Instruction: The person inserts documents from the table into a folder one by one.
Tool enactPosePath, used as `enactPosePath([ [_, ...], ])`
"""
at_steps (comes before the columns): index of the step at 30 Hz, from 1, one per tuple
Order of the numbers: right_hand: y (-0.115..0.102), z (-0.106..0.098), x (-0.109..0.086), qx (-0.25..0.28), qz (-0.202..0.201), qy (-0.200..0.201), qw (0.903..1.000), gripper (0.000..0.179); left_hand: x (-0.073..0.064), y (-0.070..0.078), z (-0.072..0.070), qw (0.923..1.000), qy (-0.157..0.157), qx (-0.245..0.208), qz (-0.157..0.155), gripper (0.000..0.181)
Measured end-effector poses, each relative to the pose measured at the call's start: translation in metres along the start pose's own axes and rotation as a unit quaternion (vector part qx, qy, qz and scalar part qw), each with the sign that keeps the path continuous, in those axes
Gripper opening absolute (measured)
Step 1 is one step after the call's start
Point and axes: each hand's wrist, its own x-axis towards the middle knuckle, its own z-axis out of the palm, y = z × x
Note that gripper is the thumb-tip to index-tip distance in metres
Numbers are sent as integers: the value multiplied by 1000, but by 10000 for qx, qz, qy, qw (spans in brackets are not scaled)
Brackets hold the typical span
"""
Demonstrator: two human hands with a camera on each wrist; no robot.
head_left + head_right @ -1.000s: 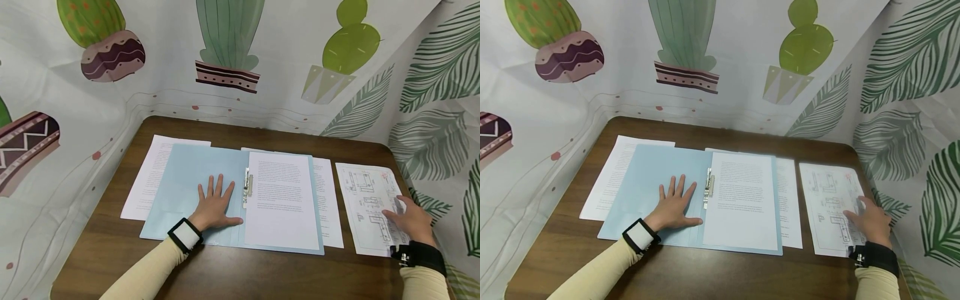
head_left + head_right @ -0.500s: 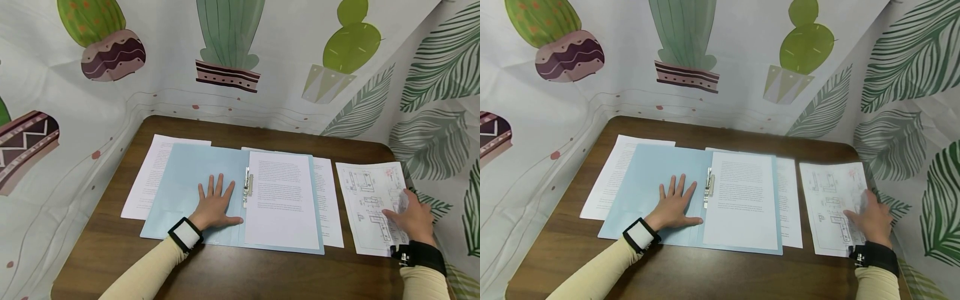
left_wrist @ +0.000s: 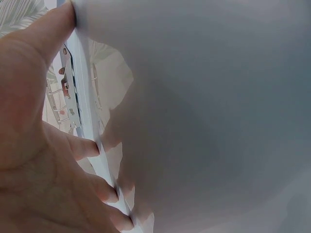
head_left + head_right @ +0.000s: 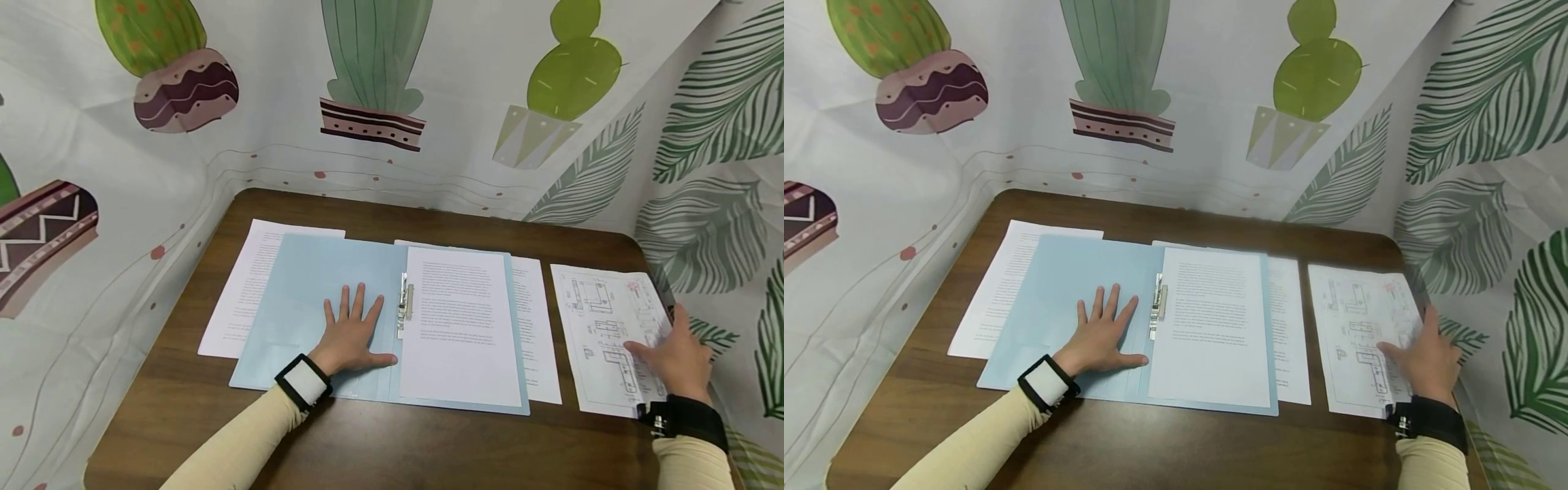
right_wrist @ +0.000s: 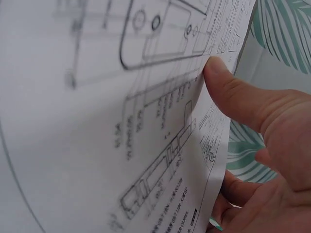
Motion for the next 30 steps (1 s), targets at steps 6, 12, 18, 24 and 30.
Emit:
enactPosePath([
  [6,1,2,-5,314,528,200,9979,92,0,0,0,10000,-12,-4,5,122],
  [12,6,4,-6,572,605,719,9939,54,0,0,-1,10000,-25,-24,-19,122],
  [18,12,2,-3,731,706,695,9924,37,0,1,-2,10000,-55,-6,-51,122],
  [24,10,-1,-4,809,867,620,9910,37,0,1,-1,10000,-38,-34,-63,122],
  [30,8,0,-5,783,1046,553,9899,38,0,1,-1,10000,-42,-10,-62,122],
])
